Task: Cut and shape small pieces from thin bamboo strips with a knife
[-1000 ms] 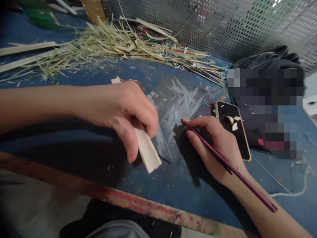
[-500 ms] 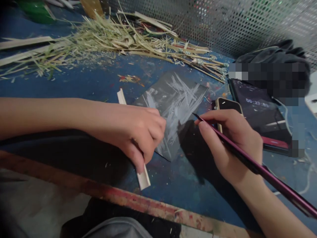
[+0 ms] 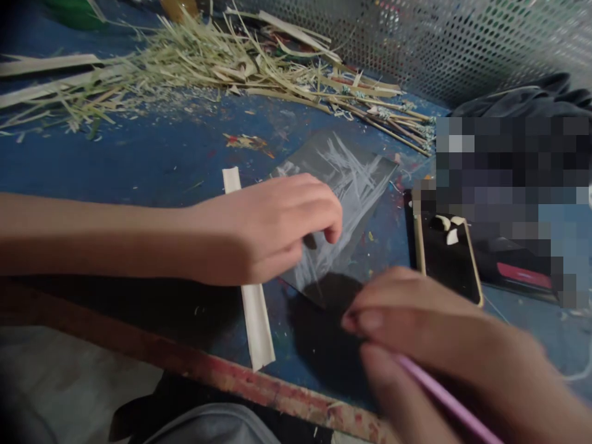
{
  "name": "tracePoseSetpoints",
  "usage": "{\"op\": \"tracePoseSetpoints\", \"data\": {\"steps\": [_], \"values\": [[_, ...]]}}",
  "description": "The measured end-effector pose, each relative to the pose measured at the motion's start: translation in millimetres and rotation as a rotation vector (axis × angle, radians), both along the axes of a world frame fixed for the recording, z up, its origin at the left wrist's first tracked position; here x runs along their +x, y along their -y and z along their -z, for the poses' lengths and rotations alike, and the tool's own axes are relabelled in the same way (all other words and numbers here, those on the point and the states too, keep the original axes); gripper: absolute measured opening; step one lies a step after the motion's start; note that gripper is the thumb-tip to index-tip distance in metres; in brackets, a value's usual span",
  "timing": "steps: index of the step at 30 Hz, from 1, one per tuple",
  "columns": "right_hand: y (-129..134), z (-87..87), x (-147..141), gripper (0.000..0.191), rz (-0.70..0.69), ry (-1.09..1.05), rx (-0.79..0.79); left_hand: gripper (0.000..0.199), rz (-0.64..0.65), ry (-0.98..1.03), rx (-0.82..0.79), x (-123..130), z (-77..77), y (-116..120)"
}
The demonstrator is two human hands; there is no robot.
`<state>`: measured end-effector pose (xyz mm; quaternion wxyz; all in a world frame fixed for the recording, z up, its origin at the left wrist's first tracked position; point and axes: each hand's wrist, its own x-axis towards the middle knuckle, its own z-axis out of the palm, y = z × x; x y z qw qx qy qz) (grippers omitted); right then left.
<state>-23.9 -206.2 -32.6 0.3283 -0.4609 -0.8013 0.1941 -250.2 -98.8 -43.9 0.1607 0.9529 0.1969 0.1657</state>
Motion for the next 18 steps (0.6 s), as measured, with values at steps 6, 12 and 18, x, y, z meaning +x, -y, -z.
{"op": "tracePoseSetpoints", "data": {"steps": [6, 12, 18], "values": [[-6.3, -0.6, -53.7, 0.027, -0.326, -0.037, -0.09, 0.03, -0.021, -0.093, 0.095, 14.6, 21.5, 13.1], [-8.6, 8.6, -59.6, 0.022, -0.38, -0.058, -0.118, 0.039, -0.016, -0.135, 0.123, 15.6, 20.1, 11.7], [-5.4, 12.7, -58.9, 0.033, -0.424, 0.061, -0.017, 0.043, -0.026, -0.239, 0.111, 18.3, 17.4, 13.4]]}}
